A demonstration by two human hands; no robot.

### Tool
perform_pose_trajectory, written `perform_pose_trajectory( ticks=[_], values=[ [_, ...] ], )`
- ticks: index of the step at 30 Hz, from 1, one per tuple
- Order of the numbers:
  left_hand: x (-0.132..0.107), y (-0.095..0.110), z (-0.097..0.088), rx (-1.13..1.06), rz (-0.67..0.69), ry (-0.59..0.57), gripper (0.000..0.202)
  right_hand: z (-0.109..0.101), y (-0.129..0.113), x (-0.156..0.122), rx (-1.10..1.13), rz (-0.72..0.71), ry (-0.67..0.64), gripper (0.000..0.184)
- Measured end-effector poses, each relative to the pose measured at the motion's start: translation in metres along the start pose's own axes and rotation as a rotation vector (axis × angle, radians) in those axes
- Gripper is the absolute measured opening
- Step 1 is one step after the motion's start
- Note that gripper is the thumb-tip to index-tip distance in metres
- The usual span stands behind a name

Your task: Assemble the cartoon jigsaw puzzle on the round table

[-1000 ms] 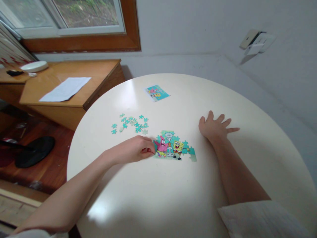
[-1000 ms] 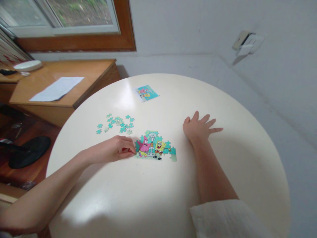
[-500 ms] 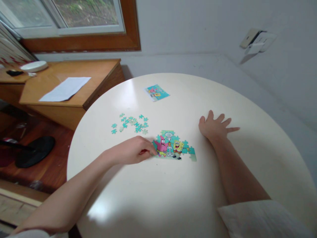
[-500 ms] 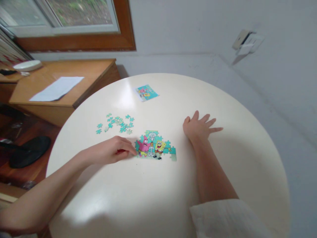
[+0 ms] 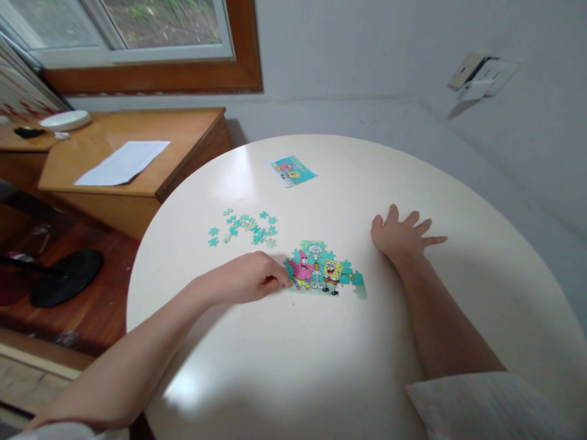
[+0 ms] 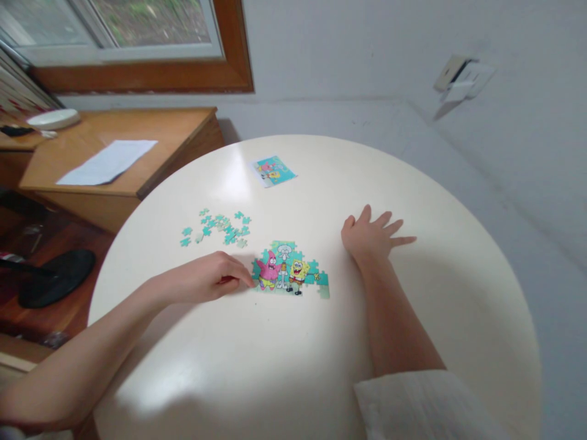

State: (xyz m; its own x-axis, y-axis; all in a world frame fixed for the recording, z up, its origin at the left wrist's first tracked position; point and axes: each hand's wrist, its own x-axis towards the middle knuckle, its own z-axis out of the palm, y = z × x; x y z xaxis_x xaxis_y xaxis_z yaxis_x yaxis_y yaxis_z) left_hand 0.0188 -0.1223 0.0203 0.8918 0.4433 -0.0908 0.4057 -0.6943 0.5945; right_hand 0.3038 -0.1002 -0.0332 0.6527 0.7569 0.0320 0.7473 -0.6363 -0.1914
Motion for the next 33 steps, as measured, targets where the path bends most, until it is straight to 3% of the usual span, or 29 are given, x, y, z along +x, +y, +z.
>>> perform_pose_trajectory(
  ticks=[33],
  values=[
    [0.0002,-0.0009,0.0044,-0.056,-0.094,0.021,0.027,0.0019,0.0009,0.0009,0.004,-0.005,0.010,0.059]
  ],
)
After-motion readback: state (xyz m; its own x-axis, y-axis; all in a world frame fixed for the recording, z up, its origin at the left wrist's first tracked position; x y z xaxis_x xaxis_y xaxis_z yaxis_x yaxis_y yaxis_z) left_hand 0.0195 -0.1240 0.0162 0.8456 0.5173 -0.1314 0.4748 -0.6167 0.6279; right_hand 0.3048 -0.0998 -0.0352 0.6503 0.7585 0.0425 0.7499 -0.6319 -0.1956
